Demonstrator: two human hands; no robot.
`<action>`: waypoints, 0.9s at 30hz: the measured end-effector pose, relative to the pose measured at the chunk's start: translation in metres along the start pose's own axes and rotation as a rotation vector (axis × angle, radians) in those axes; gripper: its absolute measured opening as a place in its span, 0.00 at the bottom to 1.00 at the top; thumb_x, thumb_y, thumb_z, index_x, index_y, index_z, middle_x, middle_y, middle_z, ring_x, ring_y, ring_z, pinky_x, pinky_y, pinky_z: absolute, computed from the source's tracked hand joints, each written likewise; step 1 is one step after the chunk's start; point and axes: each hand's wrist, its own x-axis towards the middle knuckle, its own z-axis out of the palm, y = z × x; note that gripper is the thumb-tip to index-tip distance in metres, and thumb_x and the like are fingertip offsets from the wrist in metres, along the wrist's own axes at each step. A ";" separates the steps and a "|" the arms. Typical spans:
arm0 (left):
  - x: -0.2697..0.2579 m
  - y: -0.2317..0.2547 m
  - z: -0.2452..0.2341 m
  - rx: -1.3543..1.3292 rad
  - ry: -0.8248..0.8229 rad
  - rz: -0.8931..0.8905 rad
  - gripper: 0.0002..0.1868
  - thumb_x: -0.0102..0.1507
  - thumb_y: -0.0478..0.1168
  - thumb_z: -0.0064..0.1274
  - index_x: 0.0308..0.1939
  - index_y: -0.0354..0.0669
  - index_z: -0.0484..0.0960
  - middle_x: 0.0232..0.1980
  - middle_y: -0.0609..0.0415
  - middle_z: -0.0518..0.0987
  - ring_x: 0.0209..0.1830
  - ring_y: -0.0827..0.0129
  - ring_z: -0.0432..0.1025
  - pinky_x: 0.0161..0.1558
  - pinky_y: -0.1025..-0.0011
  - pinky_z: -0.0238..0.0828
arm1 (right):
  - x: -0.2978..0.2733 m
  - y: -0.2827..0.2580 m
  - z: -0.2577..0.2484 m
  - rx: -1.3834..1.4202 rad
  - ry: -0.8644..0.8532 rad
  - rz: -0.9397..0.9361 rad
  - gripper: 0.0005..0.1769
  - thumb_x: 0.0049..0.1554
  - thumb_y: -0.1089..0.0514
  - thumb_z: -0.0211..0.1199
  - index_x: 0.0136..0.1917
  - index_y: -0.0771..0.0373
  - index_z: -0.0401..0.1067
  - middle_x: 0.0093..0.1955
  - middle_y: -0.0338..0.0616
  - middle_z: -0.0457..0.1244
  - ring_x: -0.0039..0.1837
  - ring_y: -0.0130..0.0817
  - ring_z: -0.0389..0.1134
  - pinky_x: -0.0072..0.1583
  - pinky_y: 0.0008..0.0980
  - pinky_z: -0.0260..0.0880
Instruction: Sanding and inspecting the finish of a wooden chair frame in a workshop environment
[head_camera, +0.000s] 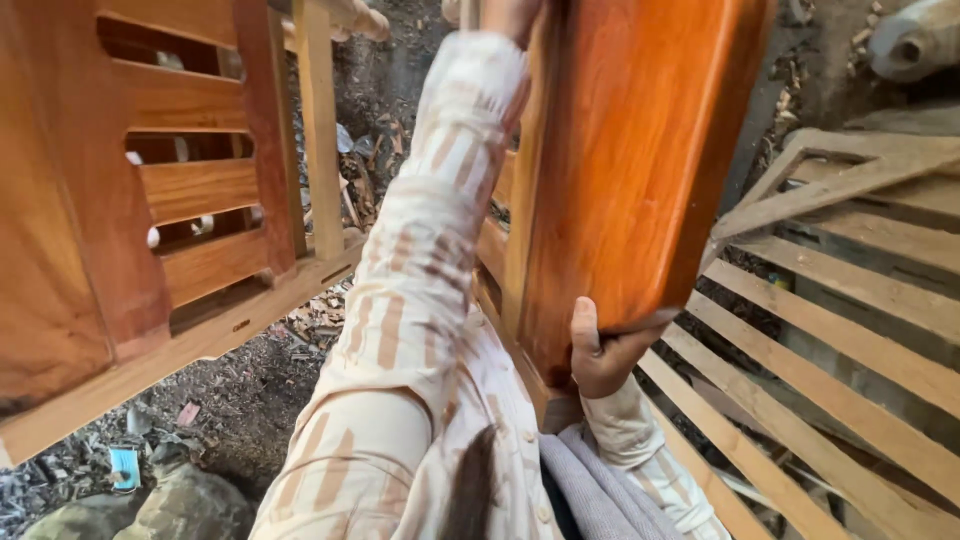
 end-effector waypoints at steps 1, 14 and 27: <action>-0.016 0.018 -0.006 -0.009 -0.015 0.008 0.27 0.50 0.50 0.78 0.50 0.51 0.86 0.44 0.49 0.86 0.46 0.60 0.81 0.54 0.60 0.75 | 0.007 -0.006 0.002 0.037 -0.007 -0.007 0.55 0.55 0.66 0.73 0.81 0.76 0.38 0.79 0.68 0.45 0.80 0.45 0.50 0.76 0.51 0.50; -0.083 0.058 -0.060 -0.238 -0.122 -0.483 0.35 0.48 0.49 0.71 0.54 0.34 0.80 0.50 0.40 0.84 0.49 0.54 0.80 0.54 0.60 0.81 | -0.003 -0.012 -0.011 0.199 -0.144 0.093 0.52 0.61 0.67 0.63 0.84 0.61 0.29 0.84 0.61 0.39 0.85 0.56 0.45 0.85 0.59 0.46; -0.146 0.045 -0.088 -0.179 -0.193 -0.466 0.26 0.48 0.48 0.72 0.44 0.36 0.83 0.42 0.47 0.86 0.41 0.67 0.80 0.43 0.68 0.83 | 0.012 -0.021 -0.021 0.145 -0.162 0.156 0.45 0.62 0.64 0.61 0.80 0.65 0.35 0.80 0.65 0.43 0.81 0.57 0.49 0.82 0.57 0.52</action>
